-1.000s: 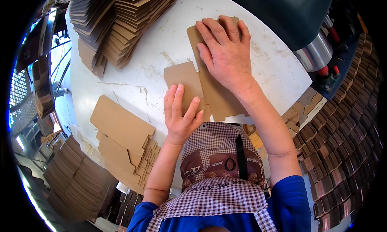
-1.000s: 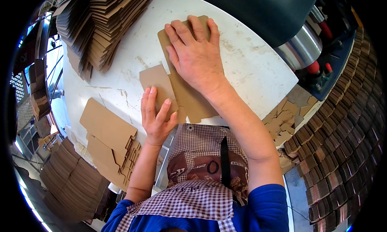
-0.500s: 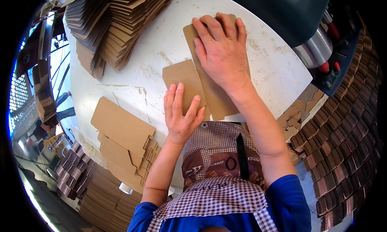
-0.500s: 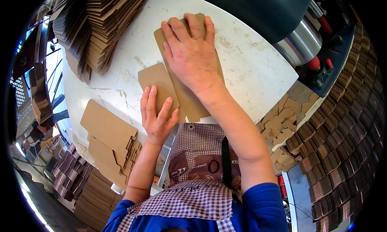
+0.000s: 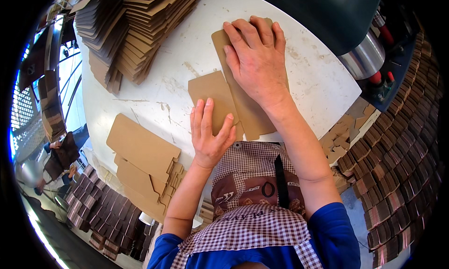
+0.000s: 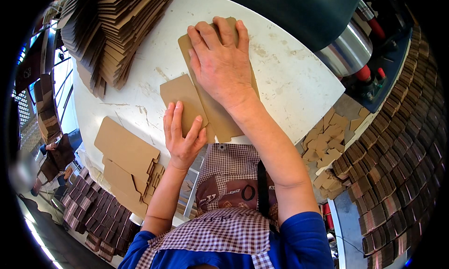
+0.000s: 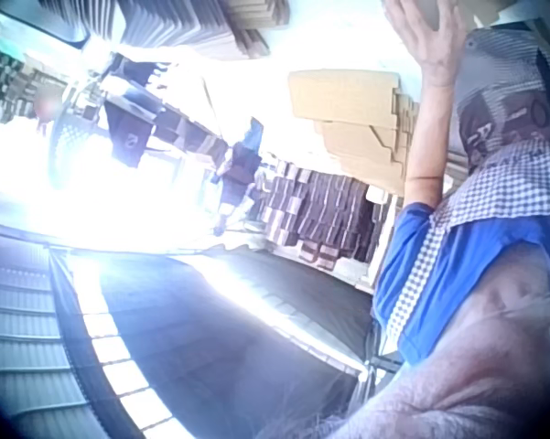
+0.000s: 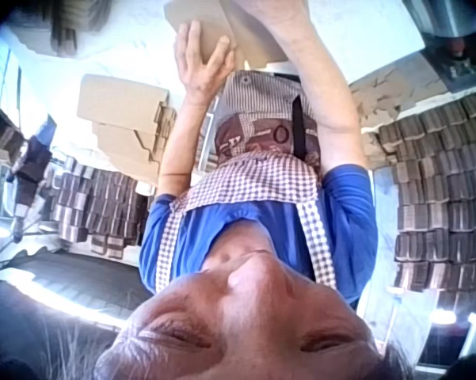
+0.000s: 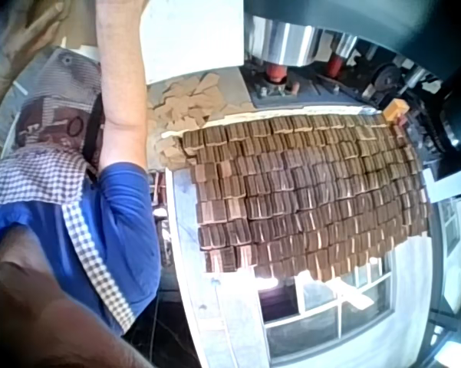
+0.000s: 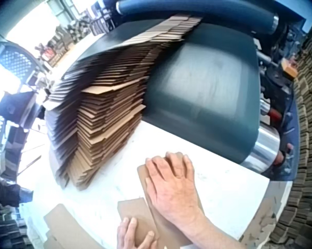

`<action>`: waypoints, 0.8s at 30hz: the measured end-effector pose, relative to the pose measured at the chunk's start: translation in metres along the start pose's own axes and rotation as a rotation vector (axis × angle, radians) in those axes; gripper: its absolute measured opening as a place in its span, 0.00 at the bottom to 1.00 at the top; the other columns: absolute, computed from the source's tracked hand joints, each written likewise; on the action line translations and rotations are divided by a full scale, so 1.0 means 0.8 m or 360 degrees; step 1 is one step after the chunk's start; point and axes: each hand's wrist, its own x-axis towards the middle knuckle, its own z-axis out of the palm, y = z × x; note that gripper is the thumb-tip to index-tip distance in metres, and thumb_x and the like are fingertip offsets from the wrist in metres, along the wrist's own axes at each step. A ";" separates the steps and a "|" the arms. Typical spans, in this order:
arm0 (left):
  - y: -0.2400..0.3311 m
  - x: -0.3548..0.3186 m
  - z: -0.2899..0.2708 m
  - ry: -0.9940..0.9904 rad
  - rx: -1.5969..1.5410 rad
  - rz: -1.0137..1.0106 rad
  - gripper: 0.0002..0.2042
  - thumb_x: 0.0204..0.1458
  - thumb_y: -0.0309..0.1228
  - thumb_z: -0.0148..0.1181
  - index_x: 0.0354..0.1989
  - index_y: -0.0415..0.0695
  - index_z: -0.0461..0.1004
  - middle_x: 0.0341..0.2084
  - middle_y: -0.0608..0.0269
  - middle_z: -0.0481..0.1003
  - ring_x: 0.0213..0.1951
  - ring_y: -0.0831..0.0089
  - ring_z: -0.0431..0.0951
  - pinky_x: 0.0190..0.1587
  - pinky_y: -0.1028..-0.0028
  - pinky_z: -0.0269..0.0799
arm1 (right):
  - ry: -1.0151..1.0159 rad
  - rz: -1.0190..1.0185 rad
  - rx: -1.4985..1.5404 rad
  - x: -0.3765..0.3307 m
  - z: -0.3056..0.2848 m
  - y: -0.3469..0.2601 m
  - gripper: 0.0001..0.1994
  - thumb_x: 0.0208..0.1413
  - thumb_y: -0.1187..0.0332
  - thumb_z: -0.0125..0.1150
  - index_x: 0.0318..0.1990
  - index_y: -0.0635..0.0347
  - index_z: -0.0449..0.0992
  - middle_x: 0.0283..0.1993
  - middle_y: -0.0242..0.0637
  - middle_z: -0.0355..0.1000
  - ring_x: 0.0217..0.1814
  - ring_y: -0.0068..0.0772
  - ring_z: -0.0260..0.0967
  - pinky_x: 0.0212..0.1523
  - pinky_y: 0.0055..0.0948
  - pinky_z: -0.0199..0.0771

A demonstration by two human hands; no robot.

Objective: The person folds flat cardboard pieces along pre-scored lines and stacks them on a table. They repeatedly pick up individual pieces, fold them, and place them into a growing pile while another person works nearby.

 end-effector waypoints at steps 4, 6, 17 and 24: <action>-0.002 0.001 -0.001 -0.0014 0.0017 0.0020 0.15 0.47 0.30 0.67 0.46 0.48 0.79 0.60 0.40 0.68 0.62 0.41 0.67 0.61 0.48 0.66 | -0.0015 0.0016 0.0012 0.002 -0.001 -0.003 0.18 0.57 0.62 0.60 0.55 0.51 0.76 0.56 0.26 0.67 0.66 0.37 0.58 0.71 0.53 0.48; -0.001 0.001 -0.003 -0.0017 -0.0019 0.0009 0.14 0.48 0.30 0.67 0.45 0.49 0.80 0.60 0.41 0.68 0.62 0.42 0.67 0.61 0.49 0.66 | -0.0028 0.0033 0.0017 0.000 -0.004 -0.006 0.18 0.57 0.63 0.60 0.55 0.52 0.76 0.56 0.26 0.67 0.66 0.37 0.58 0.72 0.52 0.48; 0.027 0.050 0.007 -0.0037 0.0327 -0.0363 0.18 0.48 0.29 0.65 0.50 0.52 0.82 0.50 0.56 0.71 0.55 0.57 0.68 0.52 0.60 0.62 | -0.0065 -0.0002 -0.0051 0.001 -0.009 -0.003 0.19 0.58 0.63 0.59 0.58 0.52 0.74 0.59 0.28 0.67 0.68 0.40 0.58 0.72 0.52 0.47; 0.043 -0.005 -0.011 0.0249 -0.0357 -0.0735 0.20 0.47 0.25 0.66 0.51 0.45 0.76 0.57 0.51 0.68 0.61 0.50 0.65 0.62 0.56 0.61 | 0.0052 -0.0098 0.0246 -0.001 -0.014 0.008 0.19 0.57 0.69 0.60 0.57 0.59 0.74 0.58 0.43 0.71 0.67 0.48 0.61 0.71 0.50 0.52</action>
